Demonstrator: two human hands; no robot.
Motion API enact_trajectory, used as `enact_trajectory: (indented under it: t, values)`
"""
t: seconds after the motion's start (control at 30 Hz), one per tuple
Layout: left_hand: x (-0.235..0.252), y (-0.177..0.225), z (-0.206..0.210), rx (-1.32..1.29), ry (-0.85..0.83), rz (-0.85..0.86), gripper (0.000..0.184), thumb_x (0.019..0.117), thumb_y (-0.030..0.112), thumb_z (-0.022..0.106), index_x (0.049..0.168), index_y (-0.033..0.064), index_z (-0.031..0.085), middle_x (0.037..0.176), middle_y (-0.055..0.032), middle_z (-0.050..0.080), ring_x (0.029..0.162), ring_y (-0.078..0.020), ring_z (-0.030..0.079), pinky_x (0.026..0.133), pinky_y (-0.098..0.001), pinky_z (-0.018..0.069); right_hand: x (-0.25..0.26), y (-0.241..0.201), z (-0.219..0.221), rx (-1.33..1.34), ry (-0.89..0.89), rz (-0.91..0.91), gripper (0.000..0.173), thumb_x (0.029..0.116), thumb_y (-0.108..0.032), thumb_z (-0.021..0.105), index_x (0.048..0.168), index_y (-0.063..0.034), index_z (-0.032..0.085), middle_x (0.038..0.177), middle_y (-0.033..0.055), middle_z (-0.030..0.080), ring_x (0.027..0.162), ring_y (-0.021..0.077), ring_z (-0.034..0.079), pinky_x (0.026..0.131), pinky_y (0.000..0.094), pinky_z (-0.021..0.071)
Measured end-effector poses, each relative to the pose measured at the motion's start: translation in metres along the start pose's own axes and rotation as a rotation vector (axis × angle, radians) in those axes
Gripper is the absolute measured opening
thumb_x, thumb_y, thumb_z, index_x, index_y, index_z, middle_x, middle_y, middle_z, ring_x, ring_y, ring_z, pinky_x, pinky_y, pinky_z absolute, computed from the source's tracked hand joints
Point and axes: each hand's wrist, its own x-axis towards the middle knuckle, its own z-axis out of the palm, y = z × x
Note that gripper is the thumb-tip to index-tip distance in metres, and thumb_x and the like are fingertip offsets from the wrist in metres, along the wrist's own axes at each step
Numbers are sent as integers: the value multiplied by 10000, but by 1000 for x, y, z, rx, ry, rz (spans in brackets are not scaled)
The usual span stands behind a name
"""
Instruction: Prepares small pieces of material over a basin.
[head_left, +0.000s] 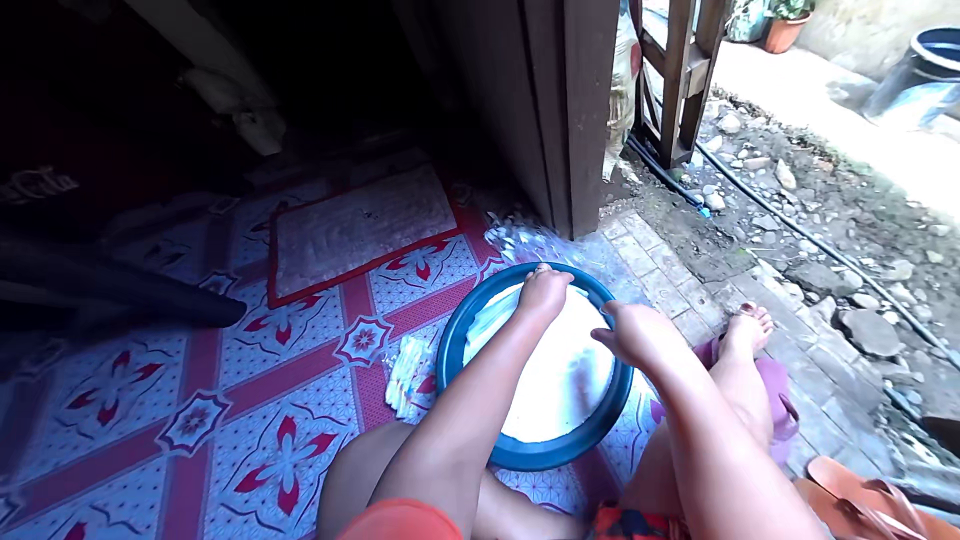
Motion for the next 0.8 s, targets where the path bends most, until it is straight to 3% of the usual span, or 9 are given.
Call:
enact_trajectory:
  t: [0.2, 0.43, 0.6, 0.7, 0.8]
  values:
    - [2, -2, 3, 61, -12, -2, 343, 1043, 65, 477, 1231, 169, 744, 1195, -104, 723, 1244, -315, 602, 1060, -507, 436, 5, 3, -1, 18, 20, 4, 509, 947, -447, 672, 1356, -145, 643, 1206, 166, 707, 1168, 367, 661, 969, 613, 511]
    - [0, -13, 2, -69, 54, -15, 147, 960, 186, 706, 1078, 112, 752, 1086, -81, 733, 1187, -321, 605, 1031, -522, 454, 3, 9, 0, 16, 16, 12, 576, 889, -490, 731, 1356, -165, 644, 1180, 165, 711, 1128, 365, 673, 942, 616, 523]
    - [-5, -30, 3, -209, 203, 10, 180, 952, 259, 737, 989, 87, 769, 1009, -98, 746, 1120, -327, 640, 1013, -519, 467, 8, 11, 9, 14, 12, -7, 619, 861, -532, 745, 1355, -173, 647, 1166, 165, 715, 1109, 371, 677, 929, 631, 523]
    - [-14, -49, 0, -323, 354, 27, 207, 1003, 254, 668, 1046, 102, 803, 1133, -94, 752, 1194, -317, 637, 1095, -505, 432, 8, 7, 10, 2, -13, 2, 611, 899, -541, 703, 1379, -170, 632, 1207, 173, 704, 1157, 376, 661, 964, 626, 509]
    - [-31, -75, -13, -527, 391, -95, 255, 1050, 230, 590, 1160, 84, 768, 1270, -109, 700, 1276, -290, 588, 1138, -505, 380, 9, 5, 15, -19, -28, 9, 602, 920, -545, 677, 1381, -160, 626, 1237, 173, 694, 1184, 378, 650, 979, 625, 501]
